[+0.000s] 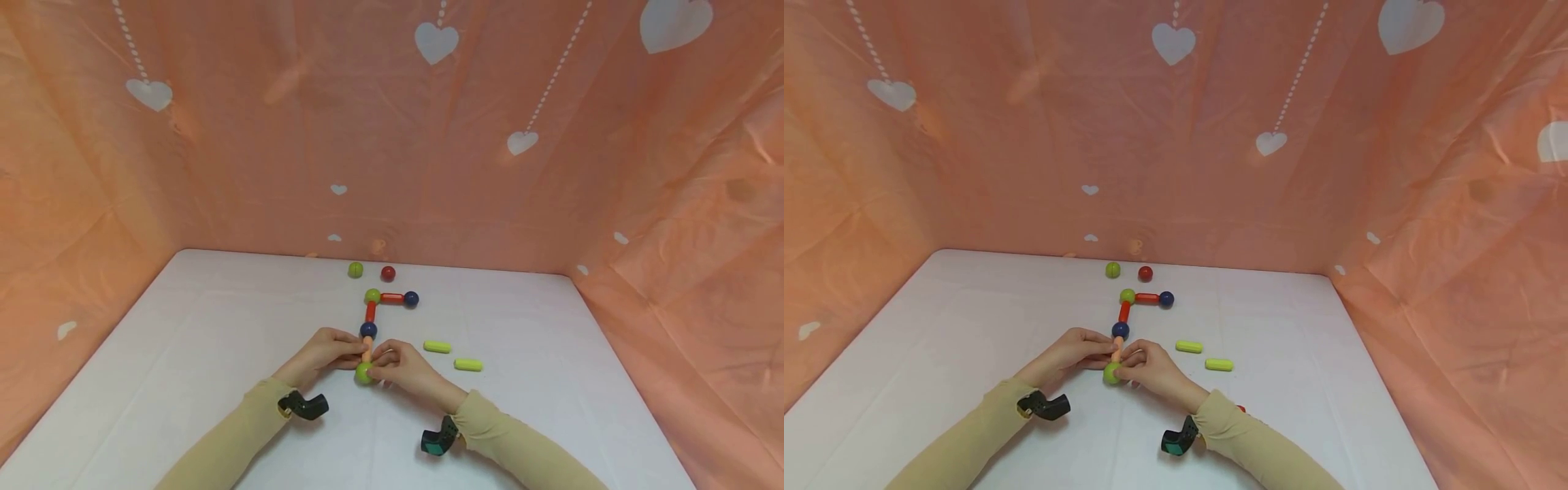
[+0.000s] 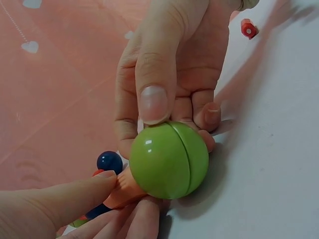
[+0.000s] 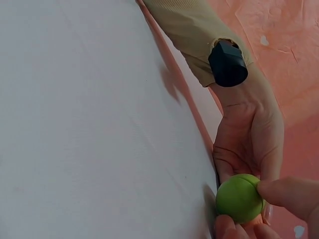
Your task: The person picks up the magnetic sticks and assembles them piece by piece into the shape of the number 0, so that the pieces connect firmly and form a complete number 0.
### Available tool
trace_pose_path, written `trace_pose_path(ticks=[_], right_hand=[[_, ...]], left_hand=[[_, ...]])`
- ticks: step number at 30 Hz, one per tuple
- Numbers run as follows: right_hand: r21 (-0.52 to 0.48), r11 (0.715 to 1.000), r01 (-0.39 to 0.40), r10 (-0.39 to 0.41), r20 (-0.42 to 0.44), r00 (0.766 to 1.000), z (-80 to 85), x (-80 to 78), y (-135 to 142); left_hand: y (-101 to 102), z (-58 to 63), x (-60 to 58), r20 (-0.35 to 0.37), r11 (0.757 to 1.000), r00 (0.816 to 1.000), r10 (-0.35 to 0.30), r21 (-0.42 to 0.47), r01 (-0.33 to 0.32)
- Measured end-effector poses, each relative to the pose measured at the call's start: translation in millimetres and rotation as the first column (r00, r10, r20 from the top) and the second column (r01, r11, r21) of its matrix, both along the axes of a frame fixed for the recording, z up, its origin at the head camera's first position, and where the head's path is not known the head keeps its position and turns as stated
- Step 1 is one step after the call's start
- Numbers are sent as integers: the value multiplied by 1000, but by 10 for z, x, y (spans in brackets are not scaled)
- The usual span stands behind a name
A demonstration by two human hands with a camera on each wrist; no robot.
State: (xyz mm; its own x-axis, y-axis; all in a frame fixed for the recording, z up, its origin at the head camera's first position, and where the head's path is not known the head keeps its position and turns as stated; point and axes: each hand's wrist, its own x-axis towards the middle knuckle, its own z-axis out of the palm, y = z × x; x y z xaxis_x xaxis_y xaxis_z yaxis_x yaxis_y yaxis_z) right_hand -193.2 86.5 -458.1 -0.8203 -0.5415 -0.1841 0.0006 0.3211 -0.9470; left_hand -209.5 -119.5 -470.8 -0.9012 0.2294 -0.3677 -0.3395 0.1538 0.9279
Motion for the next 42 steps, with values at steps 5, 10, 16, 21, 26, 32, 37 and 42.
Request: trace_pose_path(ticks=[5,10,16,21,26,32,37,42], right_hand=[[-10,1000,-14,14,7,1000,69,35,-2],[-29,999,-33,33,12,999,218,91,4],[-40,998,-38,38,11,999,74,18,31],[-49,998,-41,41,5,999,-7,-25,52],[-25,998,-61,61,9,998,12,-40,124],[1,993,-119,119,-61,991,126,-113,433],[6,993,-120,120,-123,985,274,-161,818],[34,994,-108,112,-118,987,354,-146,1205]], left_hand=[[-52,20,32,-22,999,999,-48,-1,48],[-118,64,84,-60,991,989,-132,-12,131],[-149,96,144,-50,981,980,-194,-23,193],[-123,104,180,-62,979,977,-204,-23,203],[-109,95,208,-73,981,979,-192,-41,189],[-107,96,216,-49,983,982,-180,-54,178],[-115,93,206,-45,983,983,-178,-43,176],[-130,90,204,-56,982,981,-188,-26,187]])
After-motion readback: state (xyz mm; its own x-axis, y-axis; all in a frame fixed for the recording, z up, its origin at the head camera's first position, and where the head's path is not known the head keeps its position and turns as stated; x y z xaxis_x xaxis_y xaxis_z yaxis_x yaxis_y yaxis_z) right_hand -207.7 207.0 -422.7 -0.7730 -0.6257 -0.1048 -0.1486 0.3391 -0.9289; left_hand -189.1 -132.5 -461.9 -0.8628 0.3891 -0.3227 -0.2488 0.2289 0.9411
